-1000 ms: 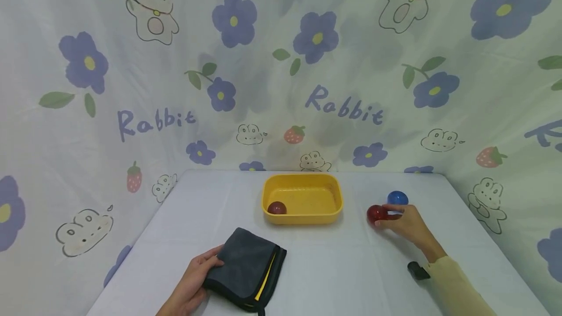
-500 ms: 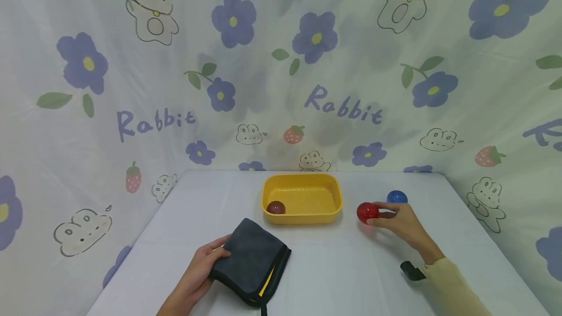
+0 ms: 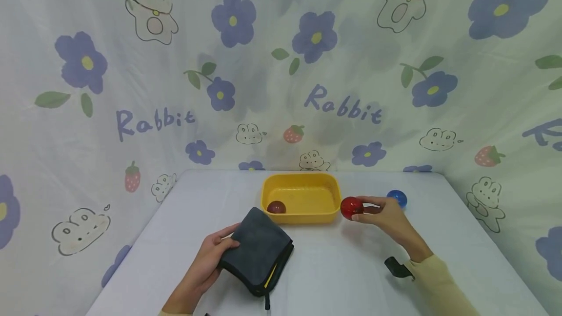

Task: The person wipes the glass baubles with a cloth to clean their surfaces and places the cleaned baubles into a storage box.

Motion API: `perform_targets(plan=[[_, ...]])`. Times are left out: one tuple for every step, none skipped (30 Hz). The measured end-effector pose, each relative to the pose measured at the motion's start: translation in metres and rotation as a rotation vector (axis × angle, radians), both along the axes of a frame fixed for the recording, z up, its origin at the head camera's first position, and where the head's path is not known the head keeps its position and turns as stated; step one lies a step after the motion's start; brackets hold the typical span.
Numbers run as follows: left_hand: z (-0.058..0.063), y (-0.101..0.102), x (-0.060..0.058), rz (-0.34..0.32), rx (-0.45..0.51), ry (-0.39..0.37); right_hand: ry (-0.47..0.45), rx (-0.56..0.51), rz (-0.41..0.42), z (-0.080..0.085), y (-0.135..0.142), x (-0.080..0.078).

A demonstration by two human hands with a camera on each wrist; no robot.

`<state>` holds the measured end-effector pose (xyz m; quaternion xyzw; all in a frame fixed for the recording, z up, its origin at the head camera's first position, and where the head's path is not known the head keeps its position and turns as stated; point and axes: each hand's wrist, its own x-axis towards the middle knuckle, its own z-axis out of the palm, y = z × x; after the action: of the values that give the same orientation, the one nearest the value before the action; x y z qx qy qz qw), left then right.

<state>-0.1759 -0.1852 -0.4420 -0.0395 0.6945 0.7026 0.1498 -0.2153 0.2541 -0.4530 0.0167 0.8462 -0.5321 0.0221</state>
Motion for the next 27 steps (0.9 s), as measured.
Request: perform_targets(plan=[[0.002, 0.001, 0.0, -0.009, 0.003, 0.007, 0.002, -0.015, 0.007, 0.002, -0.003, 0.001], [0.004, 0.002, 0.0, -0.018, 0.006, 0.015, 0.006, -0.027, 0.015, 0.005, -0.007, 0.001], [0.006, 0.002, -0.001, -0.03, 0.01, 0.023, 0.014, -0.036, 0.027, 0.008, -0.01, 0.002], [0.007, 0.003, -0.001, -0.041, 0.014, 0.031, 0.022, -0.047, 0.037, 0.011, -0.013, 0.003], [0.009, 0.004, -0.001, -0.051, 0.016, 0.041, 0.03, -0.059, 0.049, 0.014, -0.017, 0.004], [0.011, 0.004, -0.002, -0.059, 0.022, 0.048, 0.037, -0.075, 0.059, 0.017, -0.02, 0.005], [0.013, 0.005, -0.003, -0.065, 0.027, 0.059, 0.046, -0.086, 0.075, 0.02, -0.023, 0.006], [0.016, 0.006, -0.003, -0.074, 0.03, 0.076, 0.055, -0.096, 0.09, 0.023, -0.026, 0.007], [0.019, 0.007, -0.004, -0.077, 0.037, 0.088, 0.064, -0.107, 0.108, 0.025, -0.028, 0.008], [0.021, 0.009, -0.004, -0.078, 0.043, 0.102, 0.069, -0.123, 0.117, 0.028, -0.031, 0.008], [0.024, 0.01, -0.005, -0.083, 0.051, 0.114, 0.072, -0.135, 0.128, 0.03, -0.034, 0.009], [0.027, 0.012, -0.005, -0.089, 0.058, 0.127, 0.076, -0.148, 0.136, 0.032, -0.036, 0.009], [0.03, 0.013, -0.006, -0.095, 0.063, 0.139, 0.08, -0.154, 0.146, 0.035, -0.038, 0.01], [0.032, 0.015, -0.007, -0.101, 0.066, 0.151, 0.082, -0.161, 0.148, 0.037, -0.041, 0.01], [0.035, 0.017, -0.007, -0.103, 0.071, 0.157, 0.084, -0.166, 0.15, 0.038, -0.043, 0.01], [0.037, 0.018, -0.008, -0.109, 0.071, 0.168, 0.084, -0.17, 0.144, 0.04, -0.045, 0.011], [0.039, 0.02, -0.009, -0.113, 0.068, 0.175, 0.085, -0.174, 0.144, 0.042, -0.047, 0.011], [0.041, 0.022, -0.011, -0.115, 0.067, 0.183, 0.088, -0.179, 0.141, 0.044, -0.049, 0.012], [0.043, 0.023, -0.012, -0.114, 0.067, 0.189, 0.097, -0.179, 0.146, 0.046, -0.051, 0.012], [0.045, 0.025, -0.013, -0.113, 0.065, 0.196, 0.104, -0.184, 0.148, 0.048, -0.054, 0.013], [0.047, 0.026, -0.015, -0.112, 0.064, 0.205, 0.112, -0.189, 0.156, 0.049, -0.056, 0.013], [0.049, 0.027, -0.016, -0.112, 0.064, 0.212, 0.12, -0.198, 0.163, 0.051, -0.058, 0.014], [0.052, 0.028, -0.017, -0.113, 0.064, 0.219, 0.129, -0.205, 0.175, 0.052, -0.06, 0.014], [0.054, 0.03, -0.018, -0.116, 0.067, 0.228, 0.14, -0.211, 0.185, 0.054, -0.061, 0.014], [0.056, 0.031, -0.02, -0.119, 0.069, 0.236, 0.149, -0.217, 0.195, 0.055, -0.063, 0.014], [0.059, 0.033, -0.021, -0.125, 0.073, 0.244, 0.15, -0.229, 0.199, 0.056, -0.065, 0.014], [0.061, 0.034, -0.022, -0.13, 0.077, 0.252, 0.154, -0.235, 0.204, 0.057, -0.067, 0.014]])
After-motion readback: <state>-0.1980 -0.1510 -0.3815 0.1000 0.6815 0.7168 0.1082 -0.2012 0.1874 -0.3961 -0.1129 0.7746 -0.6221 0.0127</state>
